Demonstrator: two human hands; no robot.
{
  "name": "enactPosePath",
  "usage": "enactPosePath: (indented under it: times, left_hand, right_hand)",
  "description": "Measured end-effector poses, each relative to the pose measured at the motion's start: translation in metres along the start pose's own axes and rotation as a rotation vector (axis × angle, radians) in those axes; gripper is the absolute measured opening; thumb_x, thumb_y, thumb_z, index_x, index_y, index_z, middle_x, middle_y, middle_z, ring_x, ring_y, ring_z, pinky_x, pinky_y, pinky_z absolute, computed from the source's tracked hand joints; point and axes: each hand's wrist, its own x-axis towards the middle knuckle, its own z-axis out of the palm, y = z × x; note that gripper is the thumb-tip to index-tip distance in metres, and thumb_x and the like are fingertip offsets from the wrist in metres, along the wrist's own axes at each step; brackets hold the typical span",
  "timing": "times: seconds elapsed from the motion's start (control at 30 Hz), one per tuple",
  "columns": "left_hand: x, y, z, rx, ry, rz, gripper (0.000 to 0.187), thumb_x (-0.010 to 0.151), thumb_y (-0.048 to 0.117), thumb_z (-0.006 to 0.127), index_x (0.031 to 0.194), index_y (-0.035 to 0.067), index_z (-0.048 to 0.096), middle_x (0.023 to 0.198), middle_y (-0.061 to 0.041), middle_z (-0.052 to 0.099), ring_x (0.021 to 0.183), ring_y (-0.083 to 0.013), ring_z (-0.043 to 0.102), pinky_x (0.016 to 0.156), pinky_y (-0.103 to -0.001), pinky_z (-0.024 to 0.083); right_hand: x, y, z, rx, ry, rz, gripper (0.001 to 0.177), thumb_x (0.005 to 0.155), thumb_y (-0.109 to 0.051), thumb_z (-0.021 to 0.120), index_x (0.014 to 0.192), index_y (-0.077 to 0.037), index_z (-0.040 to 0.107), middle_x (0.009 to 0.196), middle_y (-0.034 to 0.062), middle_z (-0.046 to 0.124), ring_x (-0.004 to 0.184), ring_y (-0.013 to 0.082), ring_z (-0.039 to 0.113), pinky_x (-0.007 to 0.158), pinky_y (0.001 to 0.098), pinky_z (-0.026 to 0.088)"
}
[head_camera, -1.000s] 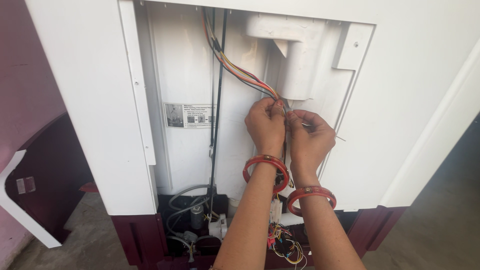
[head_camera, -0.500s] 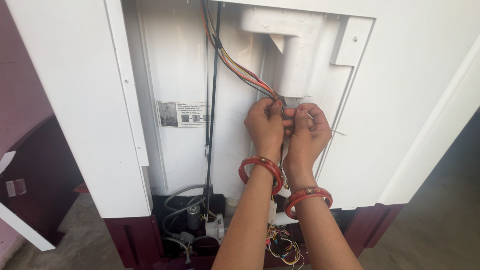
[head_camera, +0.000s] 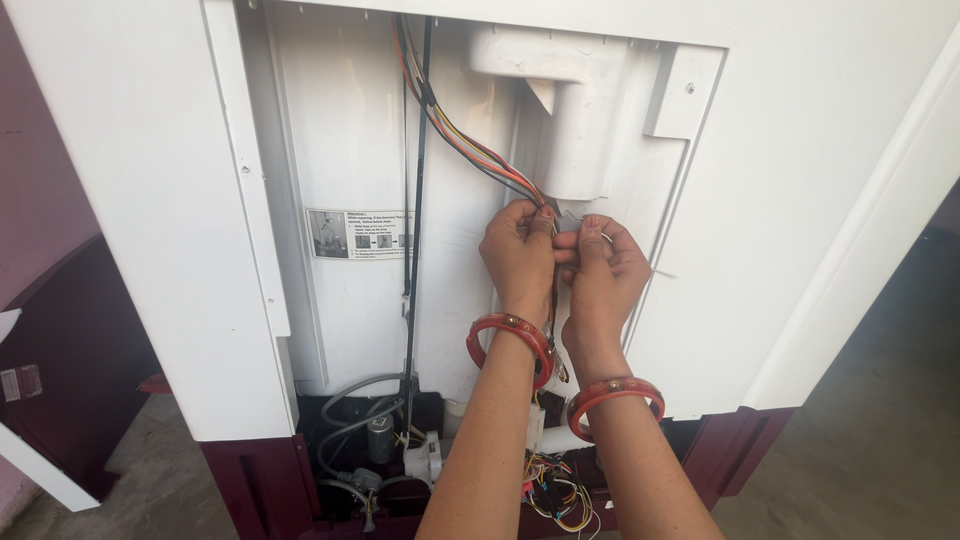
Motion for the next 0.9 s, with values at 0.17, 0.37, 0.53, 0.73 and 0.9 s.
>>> enactPosePath:
  times: [0.17, 0.37, 0.53, 0.73, 0.9]
  left_hand:
    - [-0.0013, 0.0001, 0.0015, 0.041, 0.027, 0.095, 0.011, 0.093, 0.002, 0.066, 0.099, -0.007, 0.070, 0.089, -0.011, 0.073, 0.067, -0.0118, 0.070, 0.053, -0.026, 0.061]
    - [-0.0020, 0.0032, 0.0000, 0.022, 0.021, 0.020, 0.011, 0.092, 0.003, 0.066, 0.097, -0.006, 0.069, 0.087, -0.010, 0.072, 0.063, -0.0125, 0.068, 0.051, -0.028, 0.060]
    - [-0.0011, 0.0015, -0.0032, 0.103, 0.019, 0.101, 0.010, 0.092, 0.005, 0.069, 0.094, -0.004, 0.072, 0.083, -0.008, 0.075, 0.065, -0.0111, 0.068, 0.057, -0.027, 0.056]
    - [0.0029, -0.0020, -0.0057, 0.176, 0.020, 0.116, 0.010, 0.090, 0.008, 0.071, 0.092, -0.002, 0.073, 0.081, -0.007, 0.076, 0.064, -0.0112, 0.068, 0.061, -0.028, 0.054]
    - [0.0048, -0.0040, -0.0071, 0.209, 0.017, 0.119, 0.011, 0.091, 0.010, 0.071, 0.091, -0.001, 0.074, 0.079, -0.007, 0.076, 0.063, -0.0112, 0.067, 0.060, -0.029, 0.053]
  right_hand:
    - [0.0027, -0.0052, -0.0008, 0.078, -0.049, 0.040, 0.016, 0.102, -0.019, 0.062, 0.108, -0.004, 0.067, 0.079, 0.0017, 0.072, 0.064, 0.0057, 0.062, 0.057, 0.0193, 0.044]
    - [0.0011, -0.0072, 0.0014, 0.011, -0.020, 0.043, 0.016, 0.102, -0.020, 0.061, 0.107, -0.005, 0.067, 0.078, 0.0018, 0.071, 0.062, 0.0063, 0.063, 0.055, 0.0196, 0.043]
    - [-0.0025, -0.0034, 0.0036, 0.033, 0.018, 0.003, 0.015, 0.101, -0.018, 0.063, 0.106, -0.005, 0.068, 0.076, 0.0027, 0.071, 0.061, 0.0072, 0.063, 0.055, 0.0201, 0.043]
    - [0.0020, -0.0038, -0.0005, 0.078, -0.006, 0.052, 0.015, 0.101, -0.020, 0.064, 0.106, -0.007, 0.068, 0.077, 0.0019, 0.071, 0.064, 0.0066, 0.064, 0.054, 0.0191, 0.043]
    - [0.0041, -0.0045, 0.0021, 0.094, -0.001, 0.039, 0.016, 0.101, -0.021, 0.064, 0.106, -0.007, 0.069, 0.077, 0.0017, 0.070, 0.064, 0.0066, 0.064, 0.054, 0.0189, 0.044]
